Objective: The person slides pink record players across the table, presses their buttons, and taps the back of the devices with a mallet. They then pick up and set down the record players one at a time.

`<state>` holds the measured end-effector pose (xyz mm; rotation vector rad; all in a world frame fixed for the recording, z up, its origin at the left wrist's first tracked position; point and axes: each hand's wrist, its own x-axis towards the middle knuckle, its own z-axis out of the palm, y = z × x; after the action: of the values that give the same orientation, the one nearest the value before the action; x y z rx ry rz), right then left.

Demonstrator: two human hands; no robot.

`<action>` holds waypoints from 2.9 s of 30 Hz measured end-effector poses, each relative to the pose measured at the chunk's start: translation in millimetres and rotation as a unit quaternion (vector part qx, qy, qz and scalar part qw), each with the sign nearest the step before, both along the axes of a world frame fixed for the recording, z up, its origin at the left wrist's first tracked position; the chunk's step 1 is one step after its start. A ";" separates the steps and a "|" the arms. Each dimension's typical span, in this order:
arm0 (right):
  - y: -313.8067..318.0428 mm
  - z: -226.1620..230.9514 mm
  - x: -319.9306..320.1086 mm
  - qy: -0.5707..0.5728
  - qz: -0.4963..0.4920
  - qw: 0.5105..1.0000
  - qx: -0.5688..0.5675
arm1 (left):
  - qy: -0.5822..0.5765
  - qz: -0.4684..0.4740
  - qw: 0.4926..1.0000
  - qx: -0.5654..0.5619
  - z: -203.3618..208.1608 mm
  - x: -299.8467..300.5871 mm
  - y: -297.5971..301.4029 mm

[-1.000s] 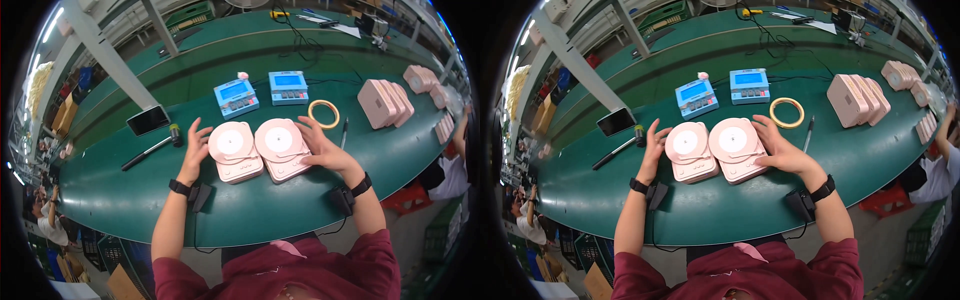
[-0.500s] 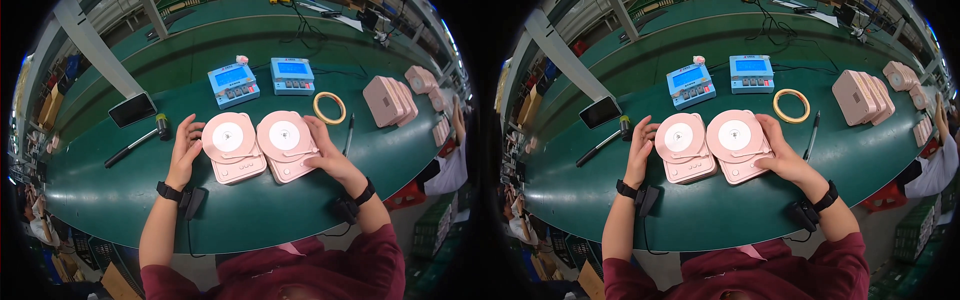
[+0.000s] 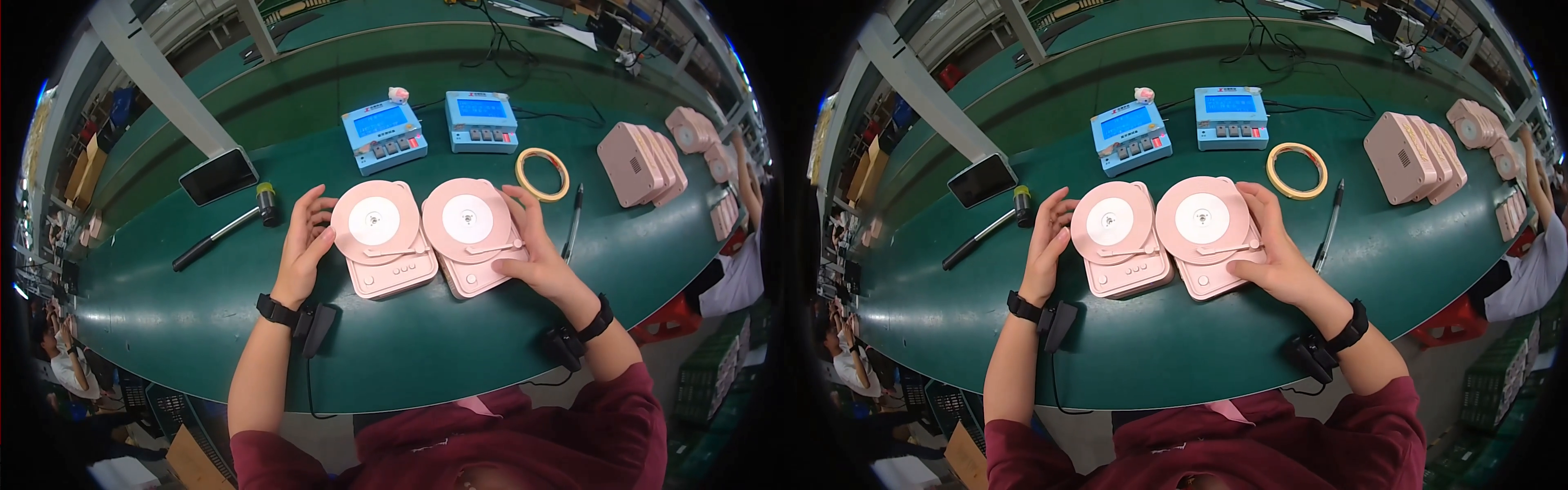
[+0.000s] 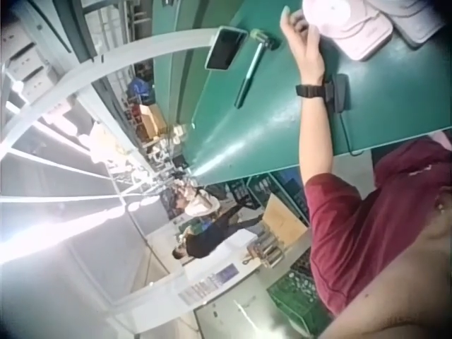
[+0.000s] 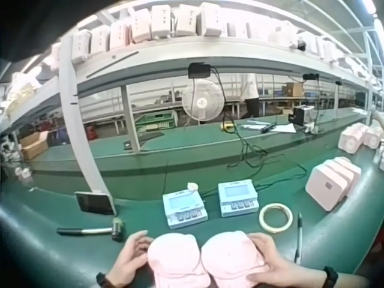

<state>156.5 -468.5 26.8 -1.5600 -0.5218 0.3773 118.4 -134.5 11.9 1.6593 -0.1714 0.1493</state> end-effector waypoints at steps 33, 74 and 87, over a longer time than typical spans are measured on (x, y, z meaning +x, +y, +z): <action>4.3 21.6 -25.1 -0.448 0.036 0.860 -0.240 | -0.003 0.014 0.999 0.047 -6.3 -2.1 -1.6; 14.5 13.8 -31.1 -0.510 0.008 0.831 -0.222 | -0.028 0.025 0.992 0.119 0.0 0.0 -3.2; 14.6 14.6 -30.9 -0.516 0.013 0.829 -0.217 | -0.029 0.030 0.989 0.140 0.9 -0.5 -4.7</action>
<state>125.6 -453.9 41.4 -2.1451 -1.3594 -0.4274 117.9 -139.3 12.8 1.9417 -0.1922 0.2280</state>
